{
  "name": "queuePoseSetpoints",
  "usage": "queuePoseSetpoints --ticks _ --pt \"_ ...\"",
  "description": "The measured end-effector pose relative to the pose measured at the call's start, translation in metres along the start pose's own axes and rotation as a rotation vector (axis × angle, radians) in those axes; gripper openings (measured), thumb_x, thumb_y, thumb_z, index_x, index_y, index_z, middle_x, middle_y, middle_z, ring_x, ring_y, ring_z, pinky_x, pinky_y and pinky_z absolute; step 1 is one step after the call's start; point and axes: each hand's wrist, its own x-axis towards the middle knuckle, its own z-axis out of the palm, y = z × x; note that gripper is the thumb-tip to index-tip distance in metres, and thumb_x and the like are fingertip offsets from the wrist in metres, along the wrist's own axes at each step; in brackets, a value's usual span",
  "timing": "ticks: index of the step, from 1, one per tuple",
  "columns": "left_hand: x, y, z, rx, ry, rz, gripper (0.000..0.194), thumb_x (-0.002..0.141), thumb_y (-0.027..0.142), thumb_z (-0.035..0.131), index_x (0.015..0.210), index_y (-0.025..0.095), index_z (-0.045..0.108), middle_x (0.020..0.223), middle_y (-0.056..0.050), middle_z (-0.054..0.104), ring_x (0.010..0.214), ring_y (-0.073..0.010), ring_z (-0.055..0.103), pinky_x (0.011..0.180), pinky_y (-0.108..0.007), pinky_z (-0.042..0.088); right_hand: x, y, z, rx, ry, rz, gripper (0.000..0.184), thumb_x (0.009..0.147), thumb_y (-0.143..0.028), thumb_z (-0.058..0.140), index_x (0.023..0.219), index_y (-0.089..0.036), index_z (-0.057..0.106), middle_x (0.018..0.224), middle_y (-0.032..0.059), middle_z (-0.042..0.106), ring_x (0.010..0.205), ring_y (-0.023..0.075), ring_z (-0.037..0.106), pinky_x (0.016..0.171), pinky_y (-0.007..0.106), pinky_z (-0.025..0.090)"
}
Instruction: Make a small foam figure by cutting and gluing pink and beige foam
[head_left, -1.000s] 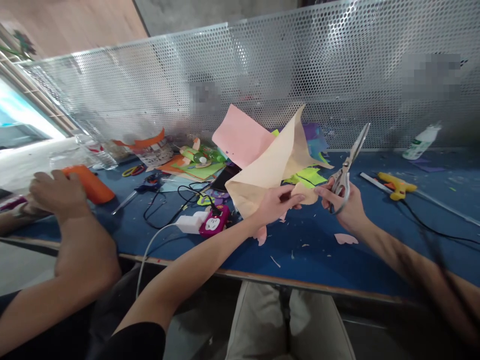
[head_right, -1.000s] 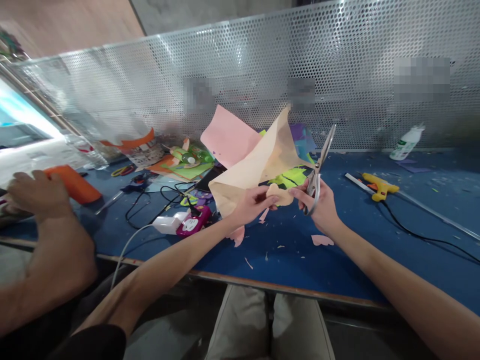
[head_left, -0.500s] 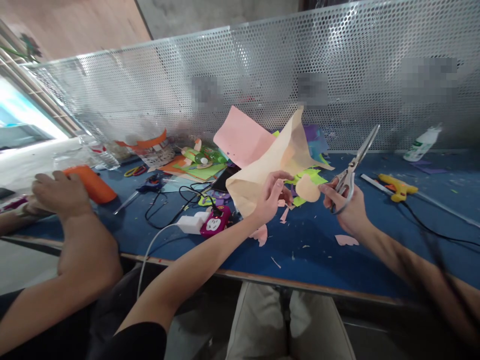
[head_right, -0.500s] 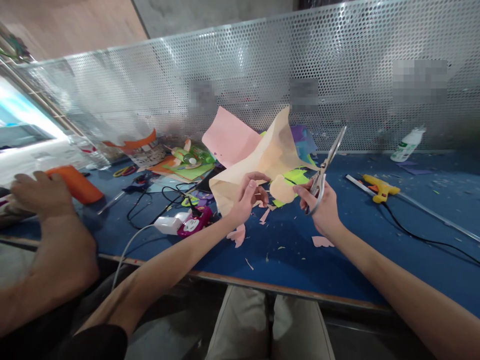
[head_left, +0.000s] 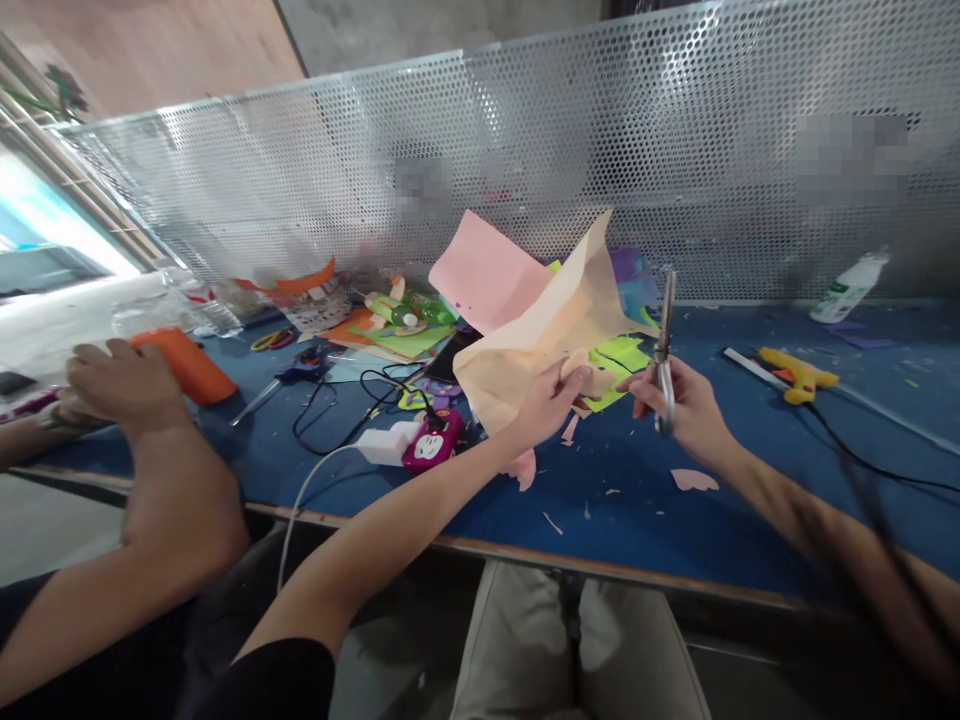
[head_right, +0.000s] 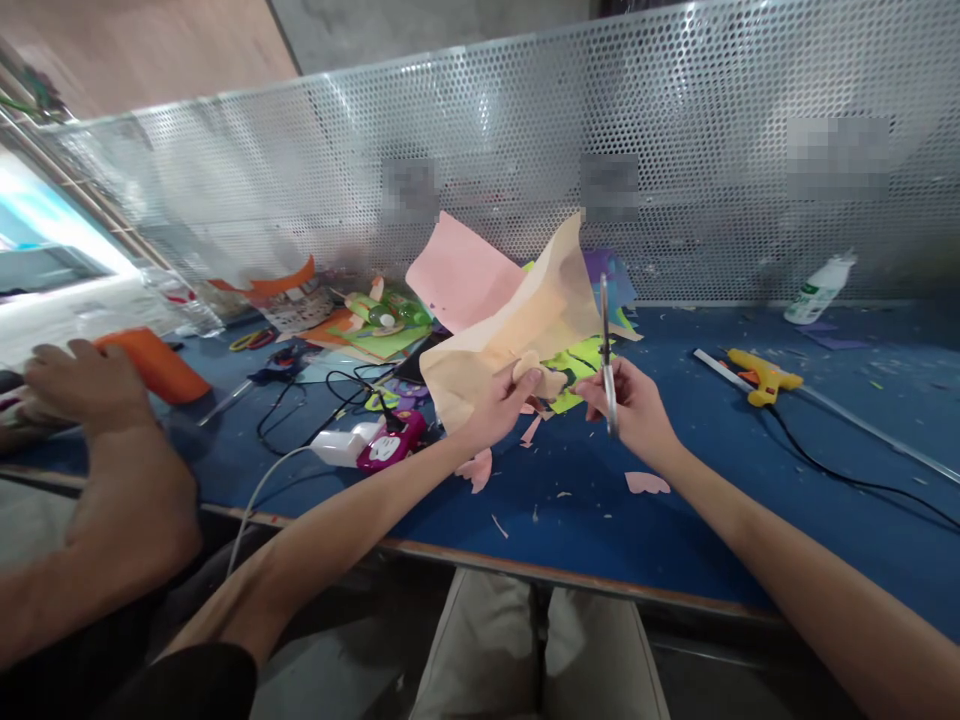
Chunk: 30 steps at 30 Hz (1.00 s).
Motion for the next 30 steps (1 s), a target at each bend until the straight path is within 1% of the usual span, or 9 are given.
queuePoseSetpoints --ticks 2,4,6,9,13,16,20,23,30 --pt "0.001 0.002 0.000 -0.083 -0.002 -0.036 0.044 0.096 0.060 0.053 0.107 0.017 0.054 0.090 -0.006 0.070 0.075 -0.0176 0.071 0.064 -0.028 0.059 0.005 0.004 -0.014 -0.064 -0.073 -0.004 0.041 0.076 -0.048 0.081 0.083 -0.023 0.050 0.081 0.0012 0.072 0.061 0.0142 0.060 0.058 0.029 0.050" --pt "0.002 0.005 0.001 -0.105 -0.005 -0.048 0.043 0.096 0.059 0.055 0.106 0.017 0.052 0.079 -0.004 0.069 0.068 -0.0161 0.070 0.060 -0.026 0.057 0.010 0.007 -0.027 -0.205 -0.167 -0.013 0.041 0.075 -0.047 0.081 0.087 -0.024 0.050 0.088 0.0016 0.071 0.068 0.0153 0.059 0.064 0.030 0.049" --pt "0.001 0.008 0.000 -0.076 0.009 -0.030 0.042 0.095 0.058 0.058 0.102 0.017 0.053 0.070 -0.001 0.065 0.062 -0.0135 0.067 0.059 -0.024 0.055 0.013 0.010 -0.035 -0.385 -0.270 -0.034 0.036 0.081 -0.049 0.074 0.095 -0.023 0.053 0.085 0.0004 0.065 0.069 0.0158 0.054 0.065 0.030 0.045" --pt "0.000 0.011 -0.002 -0.035 0.041 0.001 0.041 0.093 0.057 0.062 0.094 0.018 0.054 0.063 0.003 0.059 0.055 -0.0099 0.061 0.056 -0.022 0.051 0.012 0.010 -0.039 -0.556 -0.361 -0.081 0.035 0.087 -0.053 0.063 0.100 -0.022 0.055 0.081 0.0000 0.057 0.069 0.0173 0.049 0.065 0.031 0.041" --pt "-0.001 0.013 -0.004 -0.046 0.065 0.007 0.042 0.092 0.058 0.062 0.093 0.018 0.053 0.058 0.006 0.054 0.050 -0.0085 0.056 0.050 -0.020 0.048 0.007 0.004 -0.032 -0.654 -0.451 -0.097 0.035 0.089 -0.055 0.060 0.098 -0.023 0.052 0.084 0.0013 0.055 0.070 0.0187 0.047 0.064 0.032 0.040" --pt "-0.004 0.015 -0.004 -0.072 0.037 0.007 0.042 0.092 0.058 0.062 0.095 0.017 0.055 0.057 0.006 0.054 0.047 -0.0081 0.054 0.048 -0.020 0.047 0.002 -0.002 -0.025 -0.615 -0.530 -0.090 0.035 0.090 -0.057 0.058 0.093 -0.022 0.052 0.081 0.0006 0.054 0.069 0.0175 0.046 0.064 0.031 0.039" --pt "-0.007 0.015 -0.001 -0.107 -0.052 -0.012 0.043 0.092 0.058 0.061 0.097 0.015 0.057 0.058 0.005 0.055 0.046 -0.0074 0.053 0.046 -0.019 0.046 -0.003 -0.007 -0.017 -0.373 -0.651 -0.088 0.047 0.094 -0.068 0.046 0.091 -0.022 0.055 0.080 0.0014 0.055 0.067 0.0162 0.045 0.062 0.030 0.040" --pt "-0.008 0.012 0.000 -0.121 -0.073 -0.014 0.043 0.092 0.057 0.062 0.099 0.015 0.059 0.060 0.004 0.056 0.046 -0.0069 0.053 0.045 -0.019 0.045 -0.006 -0.007 -0.013 -0.272 -0.648 -0.060 0.050 0.092 -0.070 0.047 0.093 -0.022 0.058 0.083 0.0024 0.058 0.067 0.0160 0.047 0.060 0.029 0.044" --pt "-0.009 0.012 -0.001 -0.089 -0.076 -0.036 0.044 0.090 0.059 0.064 0.096 0.015 0.061 0.062 0.002 0.058 0.047 -0.0080 0.055 0.045 -0.020 0.046 -0.009 -0.004 -0.013 -0.247 -0.587 -0.042 0.042 0.091 -0.065 0.056 0.095 -0.023 0.061 0.091 0.0040 0.062 0.070 0.0176 0.052 0.065 0.031 0.050"
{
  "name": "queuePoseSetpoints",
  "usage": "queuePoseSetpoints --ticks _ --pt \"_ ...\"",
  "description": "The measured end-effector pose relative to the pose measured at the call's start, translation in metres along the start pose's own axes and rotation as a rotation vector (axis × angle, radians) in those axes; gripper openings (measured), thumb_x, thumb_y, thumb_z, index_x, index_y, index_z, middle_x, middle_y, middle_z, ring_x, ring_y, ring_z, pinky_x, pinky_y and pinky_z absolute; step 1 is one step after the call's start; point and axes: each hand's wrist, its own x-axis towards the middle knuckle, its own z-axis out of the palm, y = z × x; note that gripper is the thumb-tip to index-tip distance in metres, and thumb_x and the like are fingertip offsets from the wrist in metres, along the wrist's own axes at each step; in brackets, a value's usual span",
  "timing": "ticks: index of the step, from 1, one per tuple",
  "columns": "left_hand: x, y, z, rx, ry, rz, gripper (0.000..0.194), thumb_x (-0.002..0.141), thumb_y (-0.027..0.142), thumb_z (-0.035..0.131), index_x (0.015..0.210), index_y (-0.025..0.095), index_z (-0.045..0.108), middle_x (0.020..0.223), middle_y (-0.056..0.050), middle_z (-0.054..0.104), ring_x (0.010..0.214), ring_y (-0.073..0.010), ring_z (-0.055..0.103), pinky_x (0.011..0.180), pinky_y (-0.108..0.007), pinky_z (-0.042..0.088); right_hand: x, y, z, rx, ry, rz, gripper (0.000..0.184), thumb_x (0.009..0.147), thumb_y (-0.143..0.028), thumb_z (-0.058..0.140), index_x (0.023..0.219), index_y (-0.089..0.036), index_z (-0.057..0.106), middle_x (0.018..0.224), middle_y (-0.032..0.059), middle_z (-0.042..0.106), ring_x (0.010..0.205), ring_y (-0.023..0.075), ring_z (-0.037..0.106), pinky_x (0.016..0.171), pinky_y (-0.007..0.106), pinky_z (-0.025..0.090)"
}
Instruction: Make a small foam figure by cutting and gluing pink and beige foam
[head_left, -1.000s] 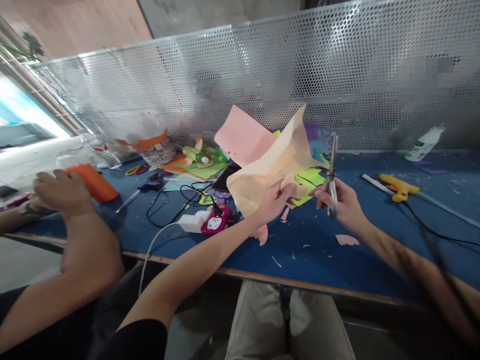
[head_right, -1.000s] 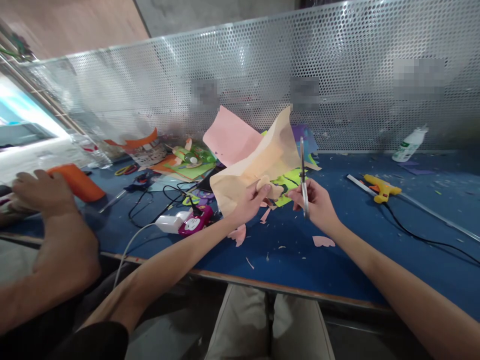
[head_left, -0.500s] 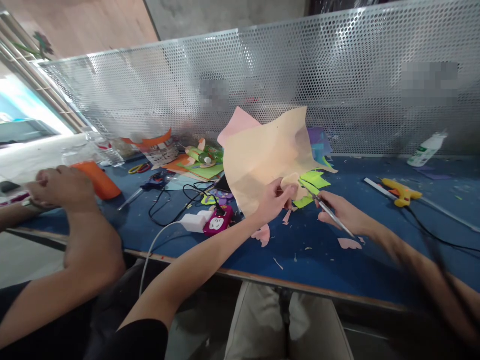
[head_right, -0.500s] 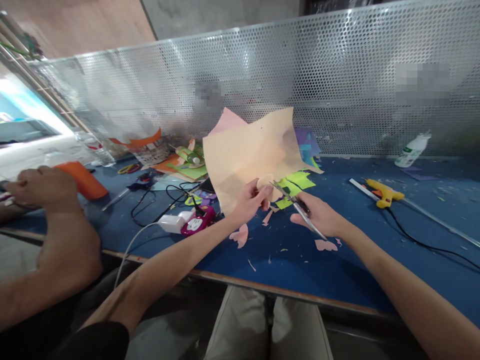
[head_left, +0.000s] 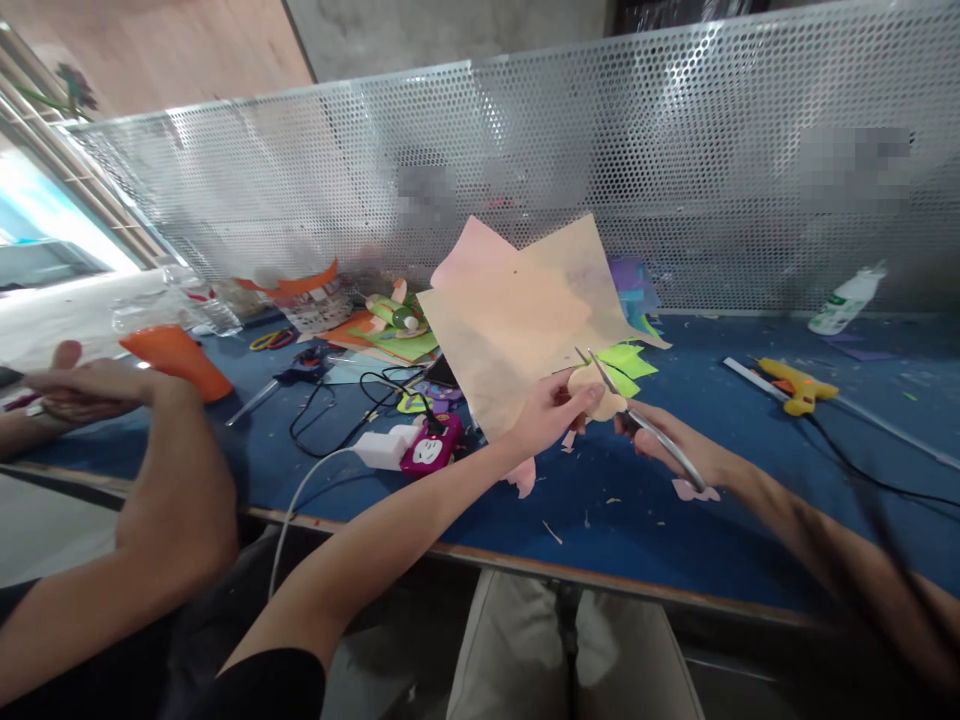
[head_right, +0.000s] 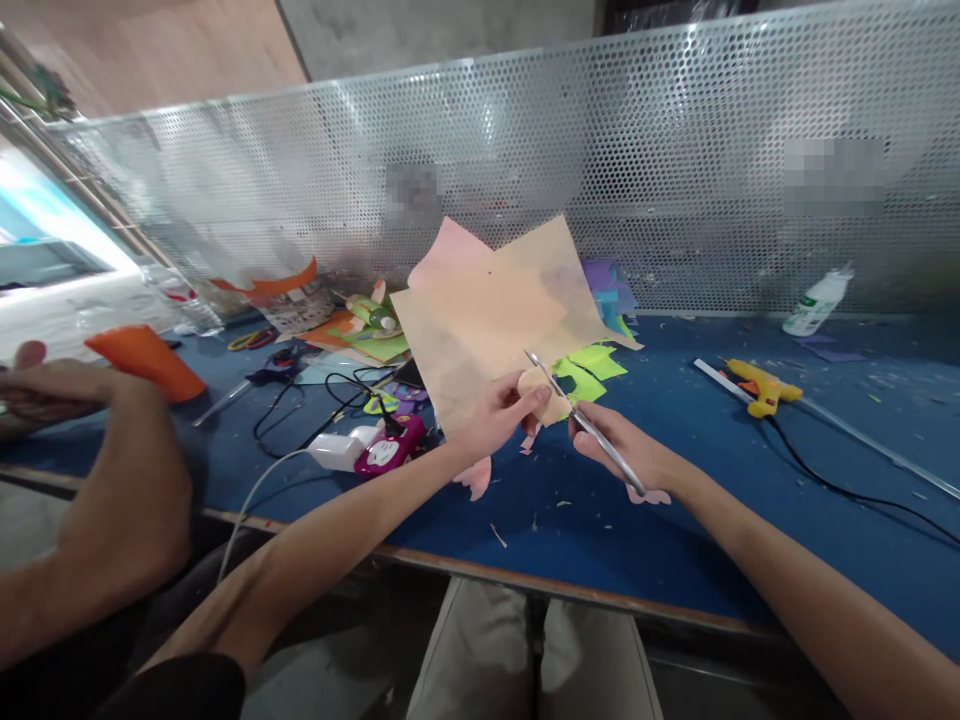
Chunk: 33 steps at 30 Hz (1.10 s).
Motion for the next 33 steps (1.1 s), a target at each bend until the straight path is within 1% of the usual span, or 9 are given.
queuePoseSetpoints --ticks 3,6,11,15,18,20,23,27,33 --pt "0.000 0.002 0.000 0.013 -0.033 -0.005 0.045 0.091 0.059 0.063 0.097 0.015 0.062 0.061 0.002 0.058 0.047 -0.0081 0.055 0.045 -0.020 0.047 0.002 0.001 0.002 0.021 0.030 -0.014 0.044 0.091 -0.066 0.055 0.096 -0.023 0.060 0.093 0.0043 0.061 0.070 0.0171 0.051 0.065 0.031 0.049" --pt "0.000 0.002 0.000 0.024 -0.074 -0.016 0.046 0.091 0.059 0.063 0.099 0.014 0.063 0.062 0.002 0.059 0.047 -0.0075 0.055 0.045 -0.019 0.046 0.003 0.004 0.006 0.032 0.084 -0.035 0.046 0.089 -0.068 0.056 0.098 -0.024 0.059 0.087 0.0031 0.058 0.068 0.0174 0.050 0.063 0.031 0.047" --pt "0.001 -0.001 0.001 0.015 -0.096 -0.010 0.047 0.090 0.059 0.065 0.105 0.015 0.061 0.076 -0.002 0.064 0.051 -0.0072 0.058 0.043 -0.019 0.046 0.000 0.011 0.006 0.038 0.187 0.008 0.041 0.095 -0.065 0.048 0.095 -0.025 0.056 0.076 0.0007 0.053 0.065 0.0179 0.049 0.061 0.032 0.046" --pt "0.003 -0.003 0.000 -0.005 -0.010 0.006 0.046 0.095 0.061 0.055 0.099 0.016 0.060 0.072 0.001 0.060 0.051 -0.0082 0.059 0.045 -0.020 0.047 0.001 0.010 0.001 -0.029 0.140 0.001 0.040 0.093 -0.064 0.052 0.090 -0.024 0.056 0.079 0.0018 0.055 0.065 0.0170 0.047 0.060 0.032 0.044" --pt "0.005 -0.005 -0.001 0.005 0.079 0.038 0.045 0.095 0.061 0.057 0.094 0.016 0.059 0.069 0.002 0.056 0.053 -0.0083 0.059 0.048 -0.019 0.049 0.003 0.008 0.002 -0.031 0.102 0.015 0.041 0.093 -0.064 0.053 0.090 -0.022 0.053 0.089 0.0033 0.057 0.068 0.0161 0.047 0.061 0.031 0.044" --pt "0.005 -0.005 -0.001 -0.002 0.109 0.051 0.044 0.093 0.060 0.059 0.098 0.017 0.058 0.070 0.003 0.056 0.054 -0.0083 0.059 0.048 -0.019 0.049 0.004 0.007 0.005 -0.023 0.095 0.035 0.044 0.093 -0.066 0.051 0.091 -0.022 0.051 0.091 0.0036 0.056 0.069 0.0157 0.046 0.062 0.031 0.043" --pt "0.002 -0.005 0.002 -0.020 0.106 0.029 0.045 0.093 0.062 0.059 0.105 0.019 0.055 0.074 0.003 0.058 0.052 -0.0079 0.059 0.045 -0.019 0.048 0.005 0.004 0.009 -0.022 0.085 0.031 0.048 0.092 -0.070 0.050 0.090 -0.021 0.048 0.089 0.0025 0.053 0.070 0.0151 0.044 0.062 0.031 0.040" --pt "-0.004 -0.004 0.007 -0.020 0.068 0.004 0.043 0.093 0.060 0.060 0.105 0.019 0.054 0.074 0.003 0.059 0.049 -0.0066 0.056 0.045 -0.019 0.050 0.006 -0.003 0.011 -0.042 0.077 0.010 0.052 0.091 -0.073 0.048 0.088 -0.021 0.046 0.079 -0.0010 0.045 0.068 0.0148 0.039 0.062 0.031 0.035" --pt "-0.002 -0.005 0.006 -0.016 0.060 0.042 0.041 0.094 0.057 0.060 0.102 0.017 0.058 0.072 0.002 0.058 0.050 -0.0069 0.055 0.044 -0.019 0.050 0.008 0.000 0.012 -0.082 0.071 -0.007 0.048 0.092 -0.069 0.049 0.084 -0.022 0.044 0.083 -0.0001 0.049 0.071 0.0156 0.039 0.066 0.032 0.034"
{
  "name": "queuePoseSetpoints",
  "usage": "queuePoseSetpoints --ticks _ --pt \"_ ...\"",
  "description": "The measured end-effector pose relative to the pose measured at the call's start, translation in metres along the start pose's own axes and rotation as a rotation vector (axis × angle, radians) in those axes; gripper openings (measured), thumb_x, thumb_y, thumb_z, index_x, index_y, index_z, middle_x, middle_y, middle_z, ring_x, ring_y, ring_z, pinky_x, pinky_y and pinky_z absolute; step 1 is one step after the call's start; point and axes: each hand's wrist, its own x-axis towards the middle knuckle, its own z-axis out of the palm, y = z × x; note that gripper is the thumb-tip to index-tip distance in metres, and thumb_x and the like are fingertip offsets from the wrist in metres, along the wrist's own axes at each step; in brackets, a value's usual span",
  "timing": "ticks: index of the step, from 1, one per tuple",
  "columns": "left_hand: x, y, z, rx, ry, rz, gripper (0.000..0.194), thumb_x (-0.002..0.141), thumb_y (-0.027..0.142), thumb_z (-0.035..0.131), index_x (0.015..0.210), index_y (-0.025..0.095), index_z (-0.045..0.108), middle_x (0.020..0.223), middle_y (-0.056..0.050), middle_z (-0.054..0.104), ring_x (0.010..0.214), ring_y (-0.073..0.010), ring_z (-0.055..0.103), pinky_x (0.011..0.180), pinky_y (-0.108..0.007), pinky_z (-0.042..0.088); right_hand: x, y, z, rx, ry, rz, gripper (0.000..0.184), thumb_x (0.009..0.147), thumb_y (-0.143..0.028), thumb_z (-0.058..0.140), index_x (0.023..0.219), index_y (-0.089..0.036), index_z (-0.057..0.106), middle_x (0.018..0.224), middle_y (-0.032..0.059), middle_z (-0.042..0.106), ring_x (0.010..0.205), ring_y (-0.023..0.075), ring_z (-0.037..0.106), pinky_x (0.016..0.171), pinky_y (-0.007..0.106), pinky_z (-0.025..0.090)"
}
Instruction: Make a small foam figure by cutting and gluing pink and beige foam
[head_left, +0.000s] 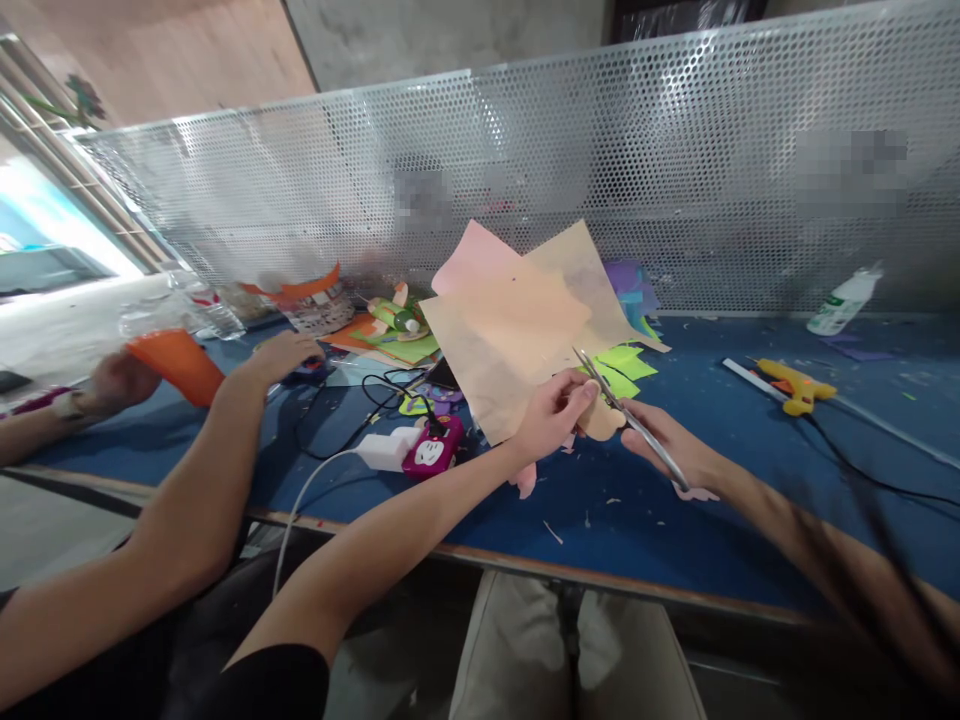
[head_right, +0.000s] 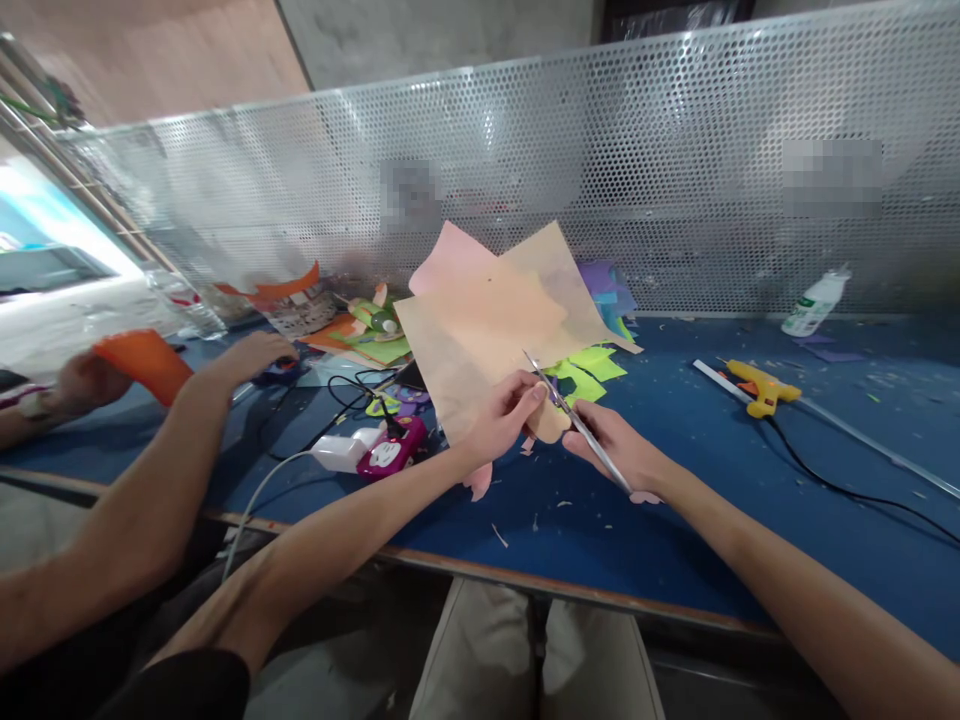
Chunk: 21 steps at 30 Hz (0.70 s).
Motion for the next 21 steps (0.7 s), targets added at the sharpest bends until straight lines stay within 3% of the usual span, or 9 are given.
queuePoseSetpoints --ticks 10,21 --pt "0.004 -0.009 -0.008 0.089 0.104 0.154 0.037 0.096 0.053 0.060 0.097 0.017 0.064 0.075 0.000 0.058 0.065 -0.0096 0.053 0.055 -0.021 0.045 -0.002 0.008 -0.002 0.004 -0.071 -0.001 0.049 0.093 -0.070 0.046 0.096 -0.021 0.052 0.088 0.0022 0.054 0.070 0.0154 0.043 0.063 0.030 0.038" --pt "0.004 -0.011 -0.010 0.146 0.073 0.160 0.037 0.097 0.054 0.058 0.098 0.017 0.063 0.074 0.000 0.058 0.062 -0.0102 0.050 0.055 -0.024 0.040 -0.005 0.002 -0.003 0.002 -0.099 -0.031 0.052 0.094 -0.073 0.041 0.090 -0.022 0.046 0.083 0.0004 0.048 0.067 0.0142 0.039 0.060 0.029 0.038"
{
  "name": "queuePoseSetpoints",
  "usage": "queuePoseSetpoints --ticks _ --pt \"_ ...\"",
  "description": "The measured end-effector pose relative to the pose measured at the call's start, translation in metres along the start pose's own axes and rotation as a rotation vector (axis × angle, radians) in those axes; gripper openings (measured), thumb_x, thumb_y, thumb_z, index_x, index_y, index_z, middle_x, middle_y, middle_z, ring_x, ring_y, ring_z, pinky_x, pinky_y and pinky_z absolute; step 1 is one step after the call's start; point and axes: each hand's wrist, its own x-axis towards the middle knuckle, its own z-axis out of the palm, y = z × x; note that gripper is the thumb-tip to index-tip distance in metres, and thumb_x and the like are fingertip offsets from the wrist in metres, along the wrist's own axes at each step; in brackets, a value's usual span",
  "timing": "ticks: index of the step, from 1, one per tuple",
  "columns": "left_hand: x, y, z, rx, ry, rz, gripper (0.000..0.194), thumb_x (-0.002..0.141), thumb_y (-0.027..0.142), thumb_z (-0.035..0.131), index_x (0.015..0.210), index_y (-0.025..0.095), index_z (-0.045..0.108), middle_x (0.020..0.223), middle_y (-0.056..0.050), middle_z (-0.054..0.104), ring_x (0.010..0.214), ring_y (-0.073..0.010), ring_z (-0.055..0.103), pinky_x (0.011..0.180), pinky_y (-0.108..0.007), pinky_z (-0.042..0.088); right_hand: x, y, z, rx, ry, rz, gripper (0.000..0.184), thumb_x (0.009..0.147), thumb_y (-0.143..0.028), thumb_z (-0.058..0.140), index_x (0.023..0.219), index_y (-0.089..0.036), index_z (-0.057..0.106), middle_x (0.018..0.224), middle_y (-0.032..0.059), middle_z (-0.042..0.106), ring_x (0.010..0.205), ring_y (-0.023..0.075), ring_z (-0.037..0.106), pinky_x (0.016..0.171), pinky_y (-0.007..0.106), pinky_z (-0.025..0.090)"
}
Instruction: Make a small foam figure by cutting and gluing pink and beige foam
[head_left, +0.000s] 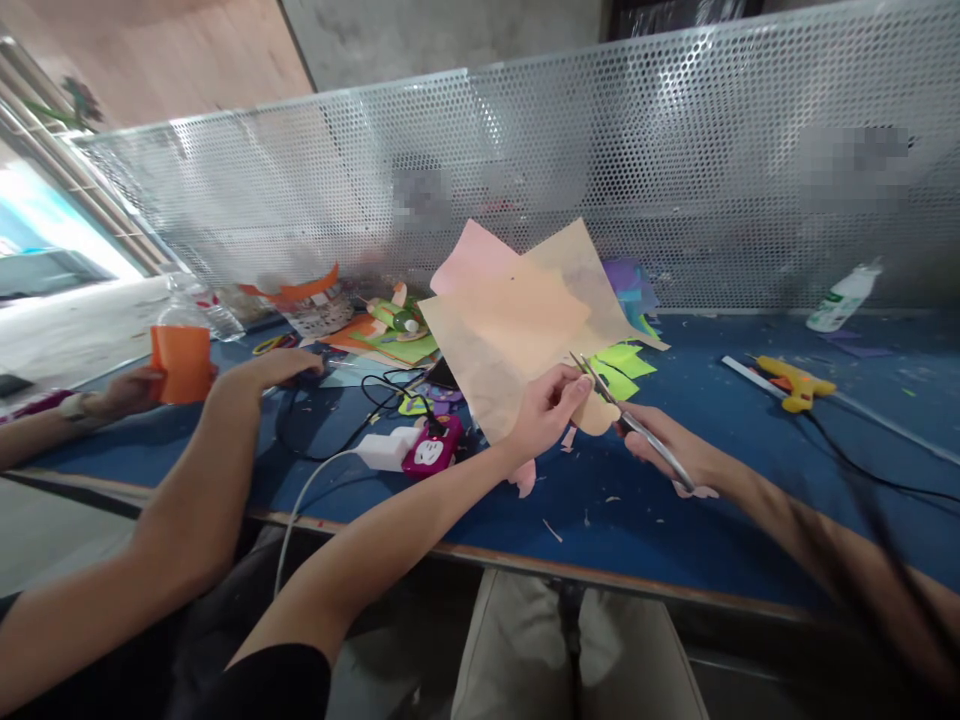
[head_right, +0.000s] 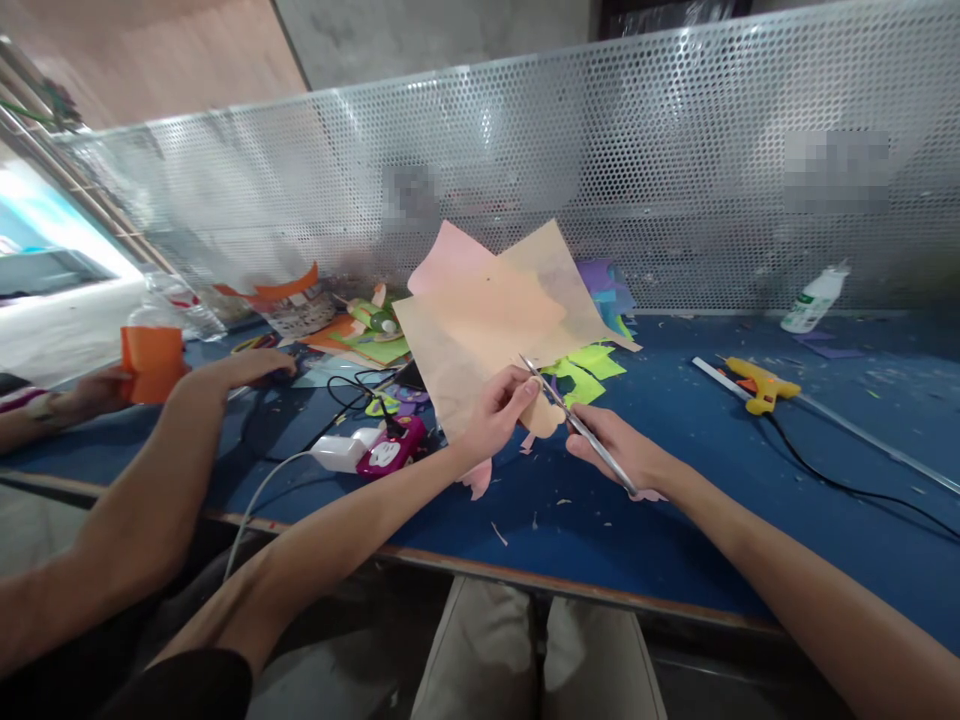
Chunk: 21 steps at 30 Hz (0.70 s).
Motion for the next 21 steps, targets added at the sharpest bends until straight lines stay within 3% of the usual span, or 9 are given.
queuePoseSetpoints --ticks 11,17,21 --pt "0.000 0.005 0.002 -0.029 0.014 -0.007 0.039 0.095 0.056 0.060 0.095 0.017 0.063 0.071 0.000 0.056 0.061 -0.0101 0.049 0.054 -0.023 0.040 0.001 0.002 0.003 -0.111 0.073 -0.020 0.051 0.093 -0.071 0.044 0.080 -0.022 0.046 0.068 -0.0025 0.046 0.060 0.0128 0.035 0.056 0.028 0.030" --pt "0.002 0.006 -0.001 0.041 0.037 0.005 0.038 0.097 0.054 0.058 0.093 0.017 0.063 0.075 -0.001 0.057 0.067 -0.0112 0.052 0.059 -0.025 0.043 0.005 0.009 -0.003 -0.285 0.256 0.234 0.059 0.080 -0.072 0.065 0.060 -0.021 0.042 0.055 -0.0040 0.035 0.055 0.0112 0.031 0.052 0.028 0.024" --pt "0.003 0.005 -0.002 0.083 0.037 0.016 0.035 0.099 0.052 0.055 0.097 0.018 0.063 0.077 -0.001 0.056 0.069 -0.0123 0.051 0.061 -0.027 0.042 0.003 0.010 -0.014 -0.166 0.281 0.230 0.050 0.084 -0.069 0.062 0.073 -0.022 0.050 0.059 -0.0028 0.043 0.055 0.0131 0.038 0.052 0.029 0.030"
